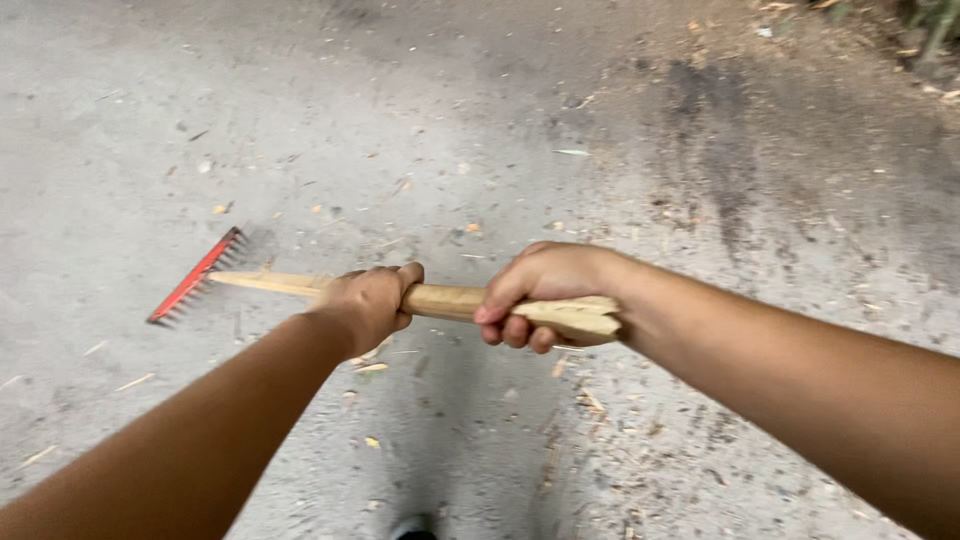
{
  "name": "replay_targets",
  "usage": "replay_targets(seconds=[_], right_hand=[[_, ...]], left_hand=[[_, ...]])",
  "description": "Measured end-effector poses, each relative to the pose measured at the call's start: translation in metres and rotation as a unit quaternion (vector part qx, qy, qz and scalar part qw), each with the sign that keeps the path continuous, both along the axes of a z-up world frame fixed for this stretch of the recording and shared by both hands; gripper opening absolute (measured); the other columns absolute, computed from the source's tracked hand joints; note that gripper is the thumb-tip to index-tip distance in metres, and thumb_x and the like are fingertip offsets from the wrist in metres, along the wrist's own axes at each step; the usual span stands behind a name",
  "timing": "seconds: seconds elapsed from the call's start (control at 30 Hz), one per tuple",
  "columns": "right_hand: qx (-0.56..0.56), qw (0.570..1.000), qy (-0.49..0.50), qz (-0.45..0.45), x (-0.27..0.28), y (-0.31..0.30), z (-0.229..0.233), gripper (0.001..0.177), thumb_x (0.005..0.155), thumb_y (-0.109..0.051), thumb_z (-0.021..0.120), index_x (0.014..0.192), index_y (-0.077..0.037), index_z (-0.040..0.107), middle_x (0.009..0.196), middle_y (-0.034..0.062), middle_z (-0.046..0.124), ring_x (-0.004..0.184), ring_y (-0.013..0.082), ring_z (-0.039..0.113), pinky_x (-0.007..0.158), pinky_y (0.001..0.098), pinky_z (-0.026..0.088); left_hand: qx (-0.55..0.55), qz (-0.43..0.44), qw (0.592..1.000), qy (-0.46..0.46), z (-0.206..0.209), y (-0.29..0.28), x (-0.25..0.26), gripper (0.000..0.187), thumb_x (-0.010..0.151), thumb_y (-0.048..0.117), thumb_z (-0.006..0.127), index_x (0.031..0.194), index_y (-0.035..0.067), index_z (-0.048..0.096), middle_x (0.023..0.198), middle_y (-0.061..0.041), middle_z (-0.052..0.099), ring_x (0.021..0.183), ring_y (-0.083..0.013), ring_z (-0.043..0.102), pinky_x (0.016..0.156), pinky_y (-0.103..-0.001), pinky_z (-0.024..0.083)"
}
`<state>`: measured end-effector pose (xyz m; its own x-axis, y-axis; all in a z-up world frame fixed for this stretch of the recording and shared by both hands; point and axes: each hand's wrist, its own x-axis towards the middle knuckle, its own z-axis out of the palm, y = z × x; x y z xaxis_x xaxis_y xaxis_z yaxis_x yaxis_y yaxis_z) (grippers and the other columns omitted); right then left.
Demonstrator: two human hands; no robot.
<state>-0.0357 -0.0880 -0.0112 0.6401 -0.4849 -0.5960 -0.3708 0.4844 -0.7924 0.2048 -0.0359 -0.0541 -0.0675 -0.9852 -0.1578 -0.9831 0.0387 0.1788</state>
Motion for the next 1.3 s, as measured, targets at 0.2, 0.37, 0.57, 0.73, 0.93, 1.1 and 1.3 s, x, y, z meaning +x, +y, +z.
replay_targets(seconds=[0.2,0.37,0.57,0.73,0.93,1.1,1.3], right_hand=[[-0.063,0.996,0.058,0.015,0.075,0.005,-0.043,0.025,0.091,-0.010,0.067,0.106,0.011,0.065,0.080,0.0134,0.068,0.055,0.0122,0.062,0.040,0.0221,0.052],[0.105,0.993,0.019,-0.054,0.075,0.012,-0.032,0.037,0.097,-0.025,0.056,0.120,0.005,0.053,0.075,0.0076,0.062,0.055,0.0133,0.062,0.044,0.0237,0.058],[0.181,0.982,-0.020,-0.056,0.085,0.018,-0.030,0.034,0.100,-0.018,0.058,0.122,0.006,0.045,0.078,0.0058,0.063,0.051,0.0024,0.055,0.037,0.0128,0.048],[0.137,0.985,0.058,-0.081,0.047,0.018,-0.020,0.030,0.098,-0.015,0.058,0.118,0.007,0.053,0.074,0.0041,0.060,0.047,0.0049,0.051,0.035,0.0141,0.045],[0.121,0.985,0.090,-0.082,-0.062,0.044,0.013,0.022,0.097,-0.011,0.060,0.108,0.008,0.056,0.069,0.0032,0.057,0.045,0.0053,0.050,0.035,0.0151,0.044],[0.108,0.990,0.076,-0.051,-0.137,0.061,0.033,0.018,0.096,-0.009,0.061,0.099,0.009,0.058,0.064,0.0025,0.055,0.043,0.0057,0.049,0.035,0.0159,0.044],[0.157,0.987,0.014,0.022,-0.180,0.045,0.051,0.016,0.100,-0.005,0.058,0.089,0.006,0.054,0.064,0.0006,0.054,0.044,0.0053,0.051,0.034,0.0156,0.043]], left_hand=[[-0.014,0.052,0.998,-0.009,-0.049,-0.010,0.040,0.027,0.093,0.026,0.069,0.117,0.020,0.060,0.120,-0.008,0.068,0.117,-0.0310,0.064,0.099,-0.045,0.052],[-0.052,0.022,0.998,0.034,-0.056,-0.010,0.042,0.028,0.092,0.031,0.070,0.116,0.018,0.061,0.122,-0.007,0.067,0.120,-0.0304,0.062,0.102,-0.044,0.050],[-0.008,0.003,0.998,0.061,-0.055,-0.014,0.036,0.035,0.092,0.037,0.070,0.118,0.018,0.058,0.122,-0.007,0.067,0.121,-0.0274,0.061,0.108,-0.044,0.044],[-0.035,-0.020,0.992,0.123,-0.056,-0.012,0.004,0.030,0.089,0.026,0.073,0.114,0.014,0.060,0.120,-0.011,0.068,0.121,-0.0320,0.060,0.104,-0.045,0.046],[-0.062,-0.070,0.981,0.169,-0.047,-0.001,-0.083,0.028,0.089,0.022,0.074,0.110,0.011,0.059,0.113,-0.013,0.069,0.116,-0.0339,0.061,0.101,-0.046,0.048],[-0.103,-0.124,0.969,0.187,-0.034,0.017,-0.147,0.028,0.087,0.020,0.075,0.108,0.011,0.058,0.109,-0.013,0.069,0.112,-0.0355,0.061,0.097,-0.047,0.048],[-0.039,-0.168,0.978,0.118,0.012,0.023,-0.178,0.026,0.097,0.019,0.061,0.122,0.018,0.054,0.108,-0.011,0.070,0.108,-0.0313,0.068,0.095,-0.045,0.053]])
